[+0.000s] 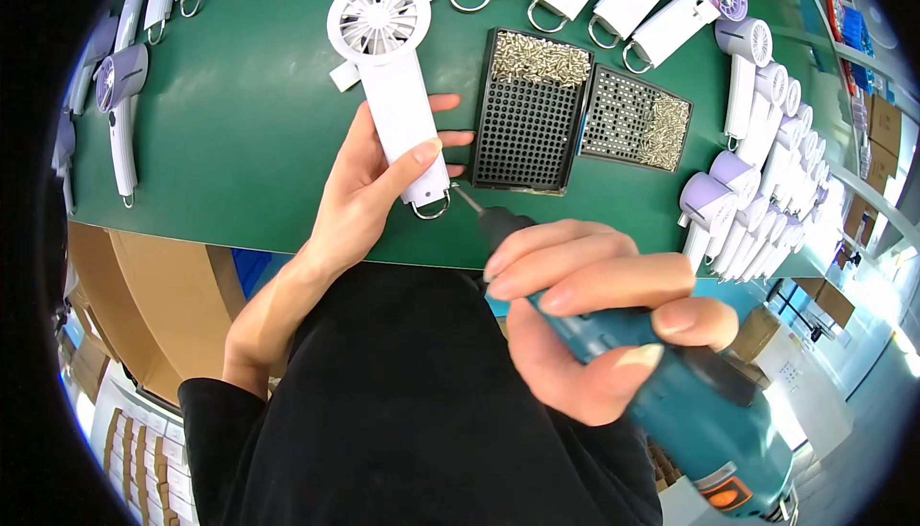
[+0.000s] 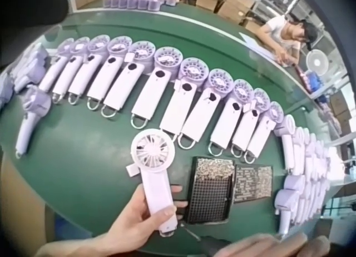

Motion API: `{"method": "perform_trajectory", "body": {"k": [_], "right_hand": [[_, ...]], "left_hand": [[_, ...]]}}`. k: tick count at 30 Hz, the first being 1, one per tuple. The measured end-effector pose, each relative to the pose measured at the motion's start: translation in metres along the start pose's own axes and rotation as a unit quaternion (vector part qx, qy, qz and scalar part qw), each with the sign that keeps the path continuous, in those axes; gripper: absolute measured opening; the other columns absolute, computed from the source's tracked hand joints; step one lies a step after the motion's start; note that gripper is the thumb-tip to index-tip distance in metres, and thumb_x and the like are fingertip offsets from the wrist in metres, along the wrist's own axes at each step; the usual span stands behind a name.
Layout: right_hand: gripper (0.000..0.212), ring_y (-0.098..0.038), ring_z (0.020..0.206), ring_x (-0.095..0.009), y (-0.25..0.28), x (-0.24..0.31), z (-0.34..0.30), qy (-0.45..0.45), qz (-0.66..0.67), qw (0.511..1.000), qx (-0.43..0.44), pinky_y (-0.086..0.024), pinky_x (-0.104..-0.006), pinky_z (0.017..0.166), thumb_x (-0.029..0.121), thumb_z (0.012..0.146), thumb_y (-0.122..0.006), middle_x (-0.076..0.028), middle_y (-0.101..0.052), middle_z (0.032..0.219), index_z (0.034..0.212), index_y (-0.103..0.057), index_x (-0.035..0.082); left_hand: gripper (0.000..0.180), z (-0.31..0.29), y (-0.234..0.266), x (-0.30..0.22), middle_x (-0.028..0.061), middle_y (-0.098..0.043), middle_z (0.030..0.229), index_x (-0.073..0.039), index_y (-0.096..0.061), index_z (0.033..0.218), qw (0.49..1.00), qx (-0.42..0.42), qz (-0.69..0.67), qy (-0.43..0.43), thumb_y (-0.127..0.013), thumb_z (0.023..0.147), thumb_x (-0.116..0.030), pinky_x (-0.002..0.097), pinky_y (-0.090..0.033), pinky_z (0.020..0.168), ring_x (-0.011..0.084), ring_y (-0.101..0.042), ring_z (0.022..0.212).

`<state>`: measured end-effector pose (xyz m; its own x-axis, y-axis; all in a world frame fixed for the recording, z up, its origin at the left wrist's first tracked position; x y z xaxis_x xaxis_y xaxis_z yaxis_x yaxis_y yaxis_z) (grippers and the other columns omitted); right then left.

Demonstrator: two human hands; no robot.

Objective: Assembling portable electric fans using an electric screwdriver on a production line.

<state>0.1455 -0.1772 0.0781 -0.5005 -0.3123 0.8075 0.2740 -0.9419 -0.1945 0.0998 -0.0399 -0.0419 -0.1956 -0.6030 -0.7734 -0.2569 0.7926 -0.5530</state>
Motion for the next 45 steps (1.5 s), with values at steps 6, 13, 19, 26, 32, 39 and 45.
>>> {"method": "perform_trajectory", "body": {"k": [6, 13, 19, 26, 32, 39, 45], "right_hand": [[0.034, -0.047, 0.041, -0.024, -0.010, -0.004, -0.007, -0.024, 0.040, 0.997, 0.054, -0.044, -0.0381, 0.036, 0.029, 0.102, -0.039, -0.014, -0.049, 0.076, 0.123, -0.041, 0.002], [0.034, -0.064, 0.058, -0.031, -0.010, -0.009, -0.019, -0.069, 0.049, 0.995, 0.048, -0.055, -0.0439, 0.050, 0.018, 0.098, -0.056, -0.017, -0.056, 0.088, 0.117, -0.031, 0.006], [0.033, -0.062, 0.055, -0.031, -0.014, -0.013, -0.028, -0.017, 0.055, 0.998, 0.012, -0.056, -0.0425, 0.047, 0.017, 0.095, -0.058, -0.018, -0.056, 0.085, 0.110, -0.032, 0.004], [0.025, -0.056, 0.045, -0.029, -0.020, -0.018, -0.024, -0.002, 0.029, 0.994, 0.105, -0.052, -0.0420, 0.041, 0.024, 0.101, -0.045, -0.017, -0.051, 0.076, 0.107, -0.032, 0.003], [0.025, -0.056, 0.046, -0.029, -0.017, -0.013, -0.022, -0.042, 0.021, 0.993, 0.111, -0.051, -0.0432, 0.042, 0.022, 0.100, -0.050, -0.016, -0.051, 0.077, 0.109, -0.034, 0.004], [0.023, -0.054, 0.045, -0.028, 0.013, 0.007, 0.009, 0.013, 0.017, 0.999, -0.044, -0.051, -0.0410, 0.039, 0.024, 0.104, -0.042, -0.015, -0.052, 0.078, 0.120, -0.035, 0.009], [0.025, -0.046, 0.036, -0.021, 0.044, -0.029, 0.027, -0.006, -0.139, 0.973, -0.184, -0.047, -0.0352, 0.034, 0.014, 0.092, -0.056, -0.013, -0.048, 0.060, 0.102, -0.038, -0.001]], "left_hand": [[0.046, 0.000, 0.001, 0.002, 0.0175, -0.049, 0.141, -0.001, -0.032, 0.140, 1.000, 0.001, 0.000, -0.006, -0.053, 0.100, -0.006, 0.0393, -0.055, 0.095, 0.0277, -0.060, 0.120], [0.047, -0.001, 0.002, 0.004, 0.0173, -0.049, 0.141, -0.001, -0.030, 0.140, 1.000, 0.000, -0.008, -0.006, -0.053, 0.100, -0.005, 0.0388, -0.055, 0.095, 0.0275, -0.060, 0.120], [0.047, -0.001, 0.000, 0.004, 0.0177, -0.050, 0.140, -0.001, -0.030, 0.140, 1.000, 0.000, 0.001, -0.007, -0.054, 0.100, -0.006, 0.0389, -0.054, 0.095, 0.0278, -0.060, 0.120], [0.047, -0.001, 0.002, 0.002, 0.0179, -0.050, 0.139, -0.002, -0.031, 0.140, 1.000, 0.001, -0.001, -0.006, -0.054, 0.100, -0.006, 0.0394, -0.054, 0.095, 0.0282, -0.060, 0.120], [0.051, -0.002, 0.003, 0.003, 0.0177, -0.053, 0.136, -0.002, -0.028, 0.142, 1.000, 0.000, -0.007, -0.004, -0.055, 0.099, -0.006, 0.0393, -0.055, 0.095, 0.0279, -0.061, 0.118], [0.065, -0.023, 0.011, -0.015, 0.0142, -0.058, 0.119, -0.005, -0.023, 0.147, 0.993, -0.059, 0.104, 0.010, -0.057, 0.093, 0.003, 0.0314, -0.053, 0.083, 0.0193, -0.063, 0.103], [0.058, -0.051, 0.032, -0.044, 0.0163, -0.056, 0.114, -0.005, -0.042, 0.142, 0.853, -0.116, 0.496, -0.112, -0.061, 0.088, 0.002, 0.0399, -0.049, 0.088, 0.0334, -0.060, 0.101]]}}
Point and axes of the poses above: each hand's wrist, its own z-axis towards the middle knuckle, its own y-axis out of the back of the hand, x = y × z, the point moved 4 cm from there along z, towards the middle knuckle
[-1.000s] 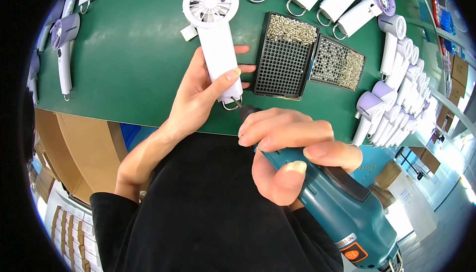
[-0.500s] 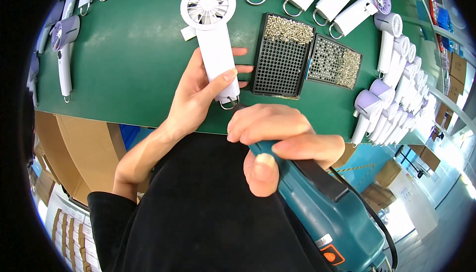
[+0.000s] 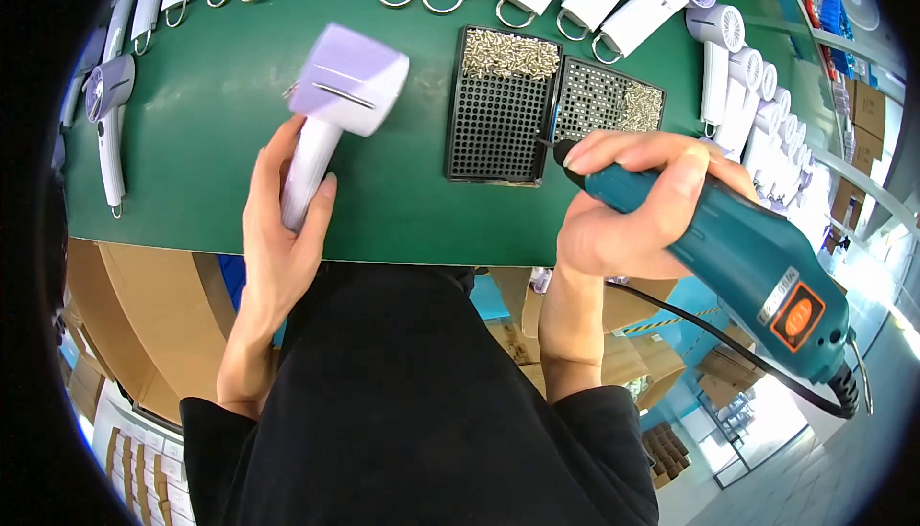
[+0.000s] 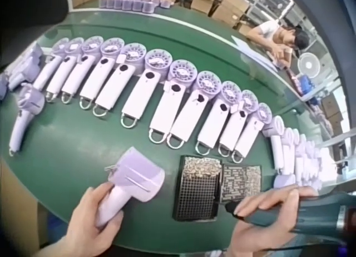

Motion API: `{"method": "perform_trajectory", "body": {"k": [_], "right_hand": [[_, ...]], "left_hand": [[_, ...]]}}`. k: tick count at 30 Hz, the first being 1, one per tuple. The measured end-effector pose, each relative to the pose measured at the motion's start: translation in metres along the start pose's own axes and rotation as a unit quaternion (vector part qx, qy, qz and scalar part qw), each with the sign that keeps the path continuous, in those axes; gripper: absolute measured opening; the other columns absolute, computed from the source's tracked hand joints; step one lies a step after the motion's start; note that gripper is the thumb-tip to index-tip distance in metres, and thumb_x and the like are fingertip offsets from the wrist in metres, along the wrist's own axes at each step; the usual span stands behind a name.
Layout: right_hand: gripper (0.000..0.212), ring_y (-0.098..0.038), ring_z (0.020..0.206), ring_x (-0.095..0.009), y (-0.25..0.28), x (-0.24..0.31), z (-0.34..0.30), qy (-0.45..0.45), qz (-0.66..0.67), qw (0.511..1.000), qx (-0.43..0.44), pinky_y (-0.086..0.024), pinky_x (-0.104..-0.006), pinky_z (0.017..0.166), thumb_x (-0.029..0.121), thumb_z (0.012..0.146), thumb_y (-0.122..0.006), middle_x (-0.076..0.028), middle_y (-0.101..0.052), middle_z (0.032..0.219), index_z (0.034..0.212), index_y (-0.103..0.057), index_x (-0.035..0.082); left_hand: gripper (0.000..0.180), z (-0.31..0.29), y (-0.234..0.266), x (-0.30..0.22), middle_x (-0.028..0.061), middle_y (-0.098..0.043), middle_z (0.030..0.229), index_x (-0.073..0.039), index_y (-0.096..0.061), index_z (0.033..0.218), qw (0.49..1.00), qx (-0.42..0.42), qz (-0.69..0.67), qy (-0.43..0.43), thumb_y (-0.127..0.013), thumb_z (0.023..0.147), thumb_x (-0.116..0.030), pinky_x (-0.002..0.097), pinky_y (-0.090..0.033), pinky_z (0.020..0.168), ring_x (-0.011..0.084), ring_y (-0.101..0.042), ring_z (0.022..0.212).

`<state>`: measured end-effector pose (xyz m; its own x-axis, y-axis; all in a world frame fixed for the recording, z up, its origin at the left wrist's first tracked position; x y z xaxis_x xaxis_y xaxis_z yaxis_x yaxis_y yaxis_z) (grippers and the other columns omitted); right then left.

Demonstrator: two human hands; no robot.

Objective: Assembling portable electric fans using an electric screwdriver on a production line.

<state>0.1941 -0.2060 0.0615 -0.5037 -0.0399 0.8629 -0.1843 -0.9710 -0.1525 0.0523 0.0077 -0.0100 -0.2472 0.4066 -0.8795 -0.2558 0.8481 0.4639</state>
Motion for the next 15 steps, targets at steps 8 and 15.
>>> {"method": "perform_trajectory", "body": {"k": [8, 15], "right_hand": [[0.022, -0.048, 0.037, -0.020, 0.004, -0.011, 0.003, 0.029, -0.047, 0.998, 0.015, -0.048, -0.0338, 0.035, 0.011, 0.090, -0.057, -0.013, -0.049, 0.060, 0.097, -0.042, -0.003], [0.021, -0.049, 0.038, -0.020, 0.005, -0.016, 0.000, 0.015, -0.033, 0.999, 0.028, -0.049, -0.0335, 0.036, 0.012, 0.090, -0.056, -0.012, -0.050, 0.061, 0.095, -0.042, -0.003]], "left_hand": [[0.062, -0.006, 0.010, -0.007, 0.0111, -0.055, 0.112, -0.012, -0.055, 0.133, 0.972, -0.007, 0.197, -0.126, -0.075, 0.076, 0.002, 0.0391, -0.049, 0.075, 0.0285, -0.056, 0.087], [0.055, -0.004, 0.007, -0.008, 0.0146, -0.060, 0.113, -0.007, -0.057, 0.127, 0.969, 0.015, 0.204, -0.139, -0.075, 0.076, 0.002, 0.0409, -0.049, 0.081, 0.0332, -0.060, 0.093]]}}
Point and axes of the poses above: each hand's wrist, its own z-axis towards the middle knuckle, its own y-axis out of the back of the hand, x = y × z, the point moved 4 cm from there along z, towards the middle knuckle
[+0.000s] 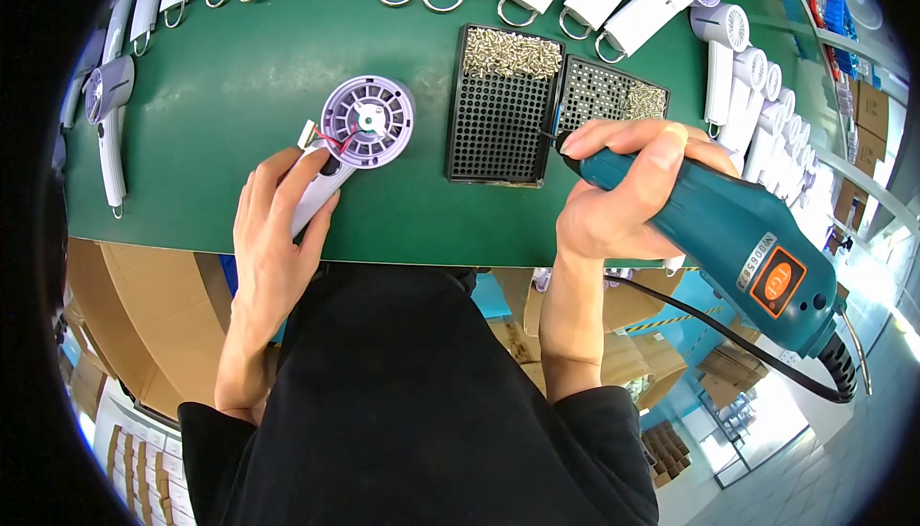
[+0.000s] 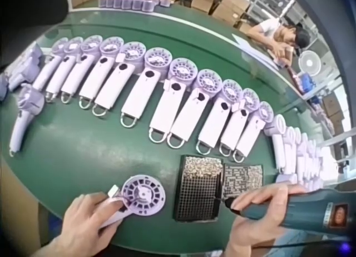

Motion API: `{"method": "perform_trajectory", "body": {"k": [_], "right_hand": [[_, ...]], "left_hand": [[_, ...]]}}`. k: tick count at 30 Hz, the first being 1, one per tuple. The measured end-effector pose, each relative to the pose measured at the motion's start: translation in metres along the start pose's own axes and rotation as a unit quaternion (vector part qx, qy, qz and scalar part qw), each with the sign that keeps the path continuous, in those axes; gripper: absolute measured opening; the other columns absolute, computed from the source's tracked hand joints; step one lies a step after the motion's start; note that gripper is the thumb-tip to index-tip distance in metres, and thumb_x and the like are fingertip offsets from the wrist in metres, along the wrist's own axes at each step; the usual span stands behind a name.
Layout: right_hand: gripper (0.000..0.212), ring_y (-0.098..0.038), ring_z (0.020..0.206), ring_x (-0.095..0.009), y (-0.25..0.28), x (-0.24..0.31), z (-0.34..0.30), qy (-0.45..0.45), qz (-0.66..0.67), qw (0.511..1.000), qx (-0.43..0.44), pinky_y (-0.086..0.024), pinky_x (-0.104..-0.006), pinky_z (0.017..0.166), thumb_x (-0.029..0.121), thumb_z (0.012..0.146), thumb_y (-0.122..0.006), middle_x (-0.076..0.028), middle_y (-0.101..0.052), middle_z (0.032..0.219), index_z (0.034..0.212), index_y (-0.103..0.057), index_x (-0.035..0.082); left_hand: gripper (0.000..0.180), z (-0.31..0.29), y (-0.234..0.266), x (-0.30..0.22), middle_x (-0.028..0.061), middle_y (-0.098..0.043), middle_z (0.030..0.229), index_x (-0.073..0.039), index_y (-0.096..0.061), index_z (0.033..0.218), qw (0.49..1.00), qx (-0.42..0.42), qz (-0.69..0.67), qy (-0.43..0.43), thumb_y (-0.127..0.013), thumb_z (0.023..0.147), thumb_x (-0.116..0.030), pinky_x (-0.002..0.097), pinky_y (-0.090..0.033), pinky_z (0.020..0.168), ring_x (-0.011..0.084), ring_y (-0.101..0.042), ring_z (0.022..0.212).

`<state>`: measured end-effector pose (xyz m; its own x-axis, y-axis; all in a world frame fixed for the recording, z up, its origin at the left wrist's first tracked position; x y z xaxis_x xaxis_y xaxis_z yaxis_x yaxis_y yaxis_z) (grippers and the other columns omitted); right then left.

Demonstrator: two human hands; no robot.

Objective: Assembling portable electric fans using an electric screwdriver on a production line.

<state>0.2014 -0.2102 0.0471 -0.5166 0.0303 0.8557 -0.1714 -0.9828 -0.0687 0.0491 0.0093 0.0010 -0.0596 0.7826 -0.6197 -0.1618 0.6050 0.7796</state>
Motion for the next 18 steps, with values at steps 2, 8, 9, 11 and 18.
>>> {"method": "perform_trajectory", "body": {"k": [2, 8, 9, 11, 18], "right_hand": [[0.020, -0.049, 0.038, -0.020, -0.002, 0.001, 0.000, -0.001, 0.003, 1.000, 0.007, -0.049, -0.0336, 0.036, 0.012, 0.090, -0.056, -0.011, -0.050, 0.061, 0.095, -0.042, -0.002], [0.022, -0.047, 0.036, -0.021, 0.003, 0.008, 0.003, 0.012, 0.000, 1.000, -0.014, -0.048, -0.0357, 0.035, 0.015, 0.093, -0.055, -0.012, -0.049, 0.061, 0.096, -0.040, 0.000], [0.021, -0.047, 0.036, -0.021, 0.005, 0.010, 0.003, 0.008, 0.012, 1.000, -0.011, -0.047, -0.0358, 0.034, 0.017, 0.094, -0.054, -0.012, -0.048, 0.061, 0.096, -0.040, 0.000], [0.020, -0.046, 0.035, -0.021, 0.005, 0.019, 0.005, -0.015, 0.029, 0.999, -0.002, -0.046, -0.0358, 0.033, 0.022, 0.097, -0.049, -0.011, -0.047, 0.061, 0.096, -0.039, 0.004], [0.028, -0.047, 0.041, -0.023, -0.026, 0.068, -0.011, 0.013, 0.149, 0.984, 0.098, -0.045, -0.0390, 0.037, 0.031, 0.101, -0.039, -0.012, -0.049, 0.075, 0.112, -0.046, 0.006]], "left_hand": [[0.055, -0.001, -0.001, -0.001, 0.0144, -0.060, 0.113, -0.010, -0.057, 0.127, 1.000, -0.005, 0.010, -0.026, -0.076, 0.076, 0.002, 0.0402, -0.050, 0.079, 0.0322, -0.060, 0.092], [0.056, 0.000, -0.003, -0.005, 0.0115, -0.058, 0.109, -0.020, -0.062, 0.125, 0.999, -0.014, 0.018, -0.041, -0.074, 0.074, 0.000, 0.0367, -0.046, 0.071, 0.0267, -0.058, 0.081], [0.057, -0.001, -0.005, -0.005, 0.0105, -0.058, 0.108, -0.022, -0.063, 0.126, 0.999, -0.003, 0.024, -0.042, -0.072, 0.074, 0.000, 0.0359, -0.046, 0.071, 0.0255, -0.058, 0.082], [0.061, -0.002, -0.005, -0.009, 0.0099, -0.057, 0.108, -0.026, -0.063, 0.129, 0.997, 0.026, 0.052, -0.051, -0.069, 0.073, -0.001, 0.0356, -0.047, 0.071, 0.0246, -0.057, 0.081], [0.075, -0.008, -0.011, -0.013, 0.0134, -0.056, 0.110, -0.030, -0.057, 0.137, 0.993, 0.044, 0.062, -0.086, -0.065, 0.071, 0.004, 0.0353, -0.047, 0.071, 0.0257, -0.056, 0.082]]}}
Point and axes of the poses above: each hand's wrist, its own z-axis towards the middle knuckle, its own y-axis out of the back of the hand, x = y × z, the point moved 4 cm from there along z, towards the middle knuckle
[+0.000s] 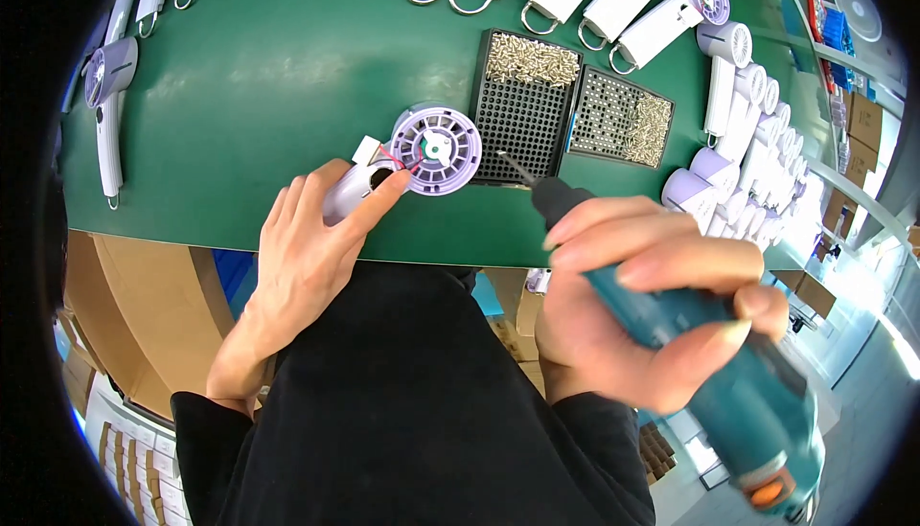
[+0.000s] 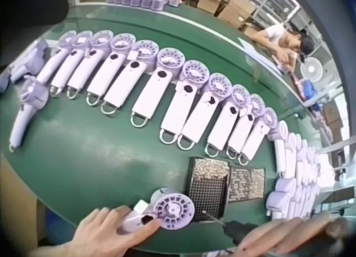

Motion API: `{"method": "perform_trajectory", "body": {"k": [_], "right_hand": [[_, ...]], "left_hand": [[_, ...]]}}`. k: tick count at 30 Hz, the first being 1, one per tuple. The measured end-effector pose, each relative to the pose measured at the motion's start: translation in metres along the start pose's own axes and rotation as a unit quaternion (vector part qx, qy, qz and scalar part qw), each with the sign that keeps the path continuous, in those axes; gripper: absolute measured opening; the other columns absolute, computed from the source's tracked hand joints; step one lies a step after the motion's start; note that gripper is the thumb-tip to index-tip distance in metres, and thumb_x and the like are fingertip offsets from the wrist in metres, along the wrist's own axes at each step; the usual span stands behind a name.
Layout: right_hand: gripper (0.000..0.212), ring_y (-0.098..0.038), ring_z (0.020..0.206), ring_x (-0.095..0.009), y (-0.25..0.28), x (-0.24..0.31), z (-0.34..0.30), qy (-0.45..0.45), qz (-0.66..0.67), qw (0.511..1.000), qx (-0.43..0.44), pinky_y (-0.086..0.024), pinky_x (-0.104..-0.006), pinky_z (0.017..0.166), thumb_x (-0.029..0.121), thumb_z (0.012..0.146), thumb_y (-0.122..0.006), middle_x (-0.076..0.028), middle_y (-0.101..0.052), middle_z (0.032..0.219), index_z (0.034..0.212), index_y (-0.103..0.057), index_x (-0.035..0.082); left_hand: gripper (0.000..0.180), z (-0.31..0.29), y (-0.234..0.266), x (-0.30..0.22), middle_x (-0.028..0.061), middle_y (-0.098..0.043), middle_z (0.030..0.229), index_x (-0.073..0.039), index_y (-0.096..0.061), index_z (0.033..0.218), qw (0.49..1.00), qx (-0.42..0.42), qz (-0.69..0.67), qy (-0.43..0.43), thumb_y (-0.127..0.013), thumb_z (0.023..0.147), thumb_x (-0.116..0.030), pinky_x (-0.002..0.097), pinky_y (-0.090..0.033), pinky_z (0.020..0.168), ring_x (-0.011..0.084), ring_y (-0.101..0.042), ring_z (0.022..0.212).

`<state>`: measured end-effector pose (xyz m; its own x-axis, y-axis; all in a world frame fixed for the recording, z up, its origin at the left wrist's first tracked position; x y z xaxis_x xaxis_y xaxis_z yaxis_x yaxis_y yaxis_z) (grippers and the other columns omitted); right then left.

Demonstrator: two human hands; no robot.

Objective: Assembling portable electric fans using an electric screwdriver on a production line.

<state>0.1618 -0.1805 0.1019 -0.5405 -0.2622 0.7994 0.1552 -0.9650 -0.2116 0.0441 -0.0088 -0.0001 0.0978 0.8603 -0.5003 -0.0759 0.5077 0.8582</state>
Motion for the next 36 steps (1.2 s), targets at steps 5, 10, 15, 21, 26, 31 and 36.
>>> {"method": "perform_trajectory", "body": {"k": [5, 10, 15, 21, 26, 31, 36], "right_hand": [[0.034, -0.046, 0.038, -0.024, -0.025, -0.006, -0.004, 0.032, -0.026, 0.994, 0.098, -0.041, -0.0391, 0.034, 0.031, 0.101, -0.036, -0.013, -0.049, 0.076, 0.124, -0.045, 0.007], [0.030, -0.047, 0.039, -0.024, -0.033, -0.012, -0.005, 0.023, -0.053, 0.989, 0.134, -0.044, -0.0391, 0.035, 0.028, 0.102, -0.035, -0.013, -0.049, 0.075, 0.122, -0.046, 0.009], [0.027, -0.048, 0.039, -0.023, -0.031, -0.022, -0.004, -0.005, -0.070, 0.988, 0.138, -0.046, -0.0388, 0.036, 0.027, 0.102, -0.036, -0.012, -0.049, 0.074, 0.122, -0.048, 0.014], [0.030, -0.058, 0.051, -0.027, -0.034, -0.042, -0.006, -0.084, -0.082, 0.986, 0.116, -0.055, -0.0447, 0.048, 0.020, 0.099, -0.055, -0.016, -0.053, 0.078, 0.113, -0.032, 0.009], [0.017, -0.046, 0.038, -0.021, -0.038, -0.046, -0.003, -0.067, -0.124, 0.987, 0.072, -0.046, -0.0356, 0.035, 0.027, 0.098, -0.041, -0.011, -0.047, 0.067, 0.104, -0.040, 0.011], [0.027, -0.057, 0.050, -0.026, -0.030, -0.046, -0.004, -0.108, -0.043, 0.986, 0.122, -0.056, -0.0427, 0.049, 0.019, 0.099, -0.053, -0.019, -0.053, 0.078, 0.103, -0.028, 0.008], [0.029, -0.057, 0.052, -0.025, -0.031, -0.050, -0.005, -0.100, -0.031, 0.984, 0.141, -0.056, -0.0415, 0.050, 0.018, 0.099, -0.055, -0.019, -0.053, 0.077, 0.103, -0.028, 0.008]], "left_hand": [[0.076, 0.000, 0.002, 0.001, 0.0135, -0.056, 0.109, -0.030, -0.057, 0.137, 1.000, 0.001, -0.016, 0.002, -0.066, 0.070, 0.004, 0.0352, -0.048, 0.071, 0.0253, -0.056, 0.081], [0.075, -0.001, 0.003, 0.003, 0.0136, -0.056, 0.109, -0.030, -0.056, 0.138, 1.000, -0.001, -0.025, 0.005, -0.066, 0.071, 0.002, 0.0349, -0.048, 0.071, 0.0246, -0.056, 0.081], [0.064, 0.003, 0.005, 0.003, 0.0122, -0.056, 0.110, -0.026, -0.062, 0.131, 0.999, 0.014, -0.039, 0.011, -0.069, 0.073, -0.001, 0.0369, -0.049, 0.073, 0.0264, -0.057, 0.082], [0.072, -0.001, 0.000, 0.007, 0.0168, -0.057, 0.112, -0.031, -0.053, 0.139, 1.000, 0.016, -0.016, -0.008, -0.067, 0.073, -0.006, 0.0327, -0.047, 0.070, 0.0250, -0.056, 0.082], [0.070, 0.002, 0.000, 0.007, 0.0166, -0.056, 0.110, -0.032, -0.054, 0.138, 1.000, 0.018, -0.015, -0.016, -0.066, 0.073, -0.008, 0.0321, -0.047, 0.069, 0.0247, -0.056, 0.081], [0.064, 0.006, 0.006, 0.004, 0.0125, -0.056, 0.108, -0.027, -0.062, 0.130, 0.999, 0.028, -0.029, 0.000, -0.068, 0.071, -0.002, 0.0350, -0.049, 0.070, 0.0250, -0.057, 0.079], [0.062, 0.006, 0.005, 0.004, 0.0122, -0.056, 0.108, -0.026, -0.062, 0.130, 0.999, 0.029, -0.024, -0.001, -0.069, 0.073, -0.003, 0.0352, -0.049, 0.071, 0.0248, -0.057, 0.080]]}}
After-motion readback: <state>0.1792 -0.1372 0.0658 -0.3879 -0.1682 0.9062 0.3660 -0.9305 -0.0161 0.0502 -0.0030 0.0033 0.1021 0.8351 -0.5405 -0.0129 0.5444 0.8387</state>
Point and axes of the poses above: each hand's wrist, its own z-axis towards the middle knuckle, its own y-axis out of the back of the hand, x = y × z, the point moved 4 cm from there along z, towards the middle knuckle
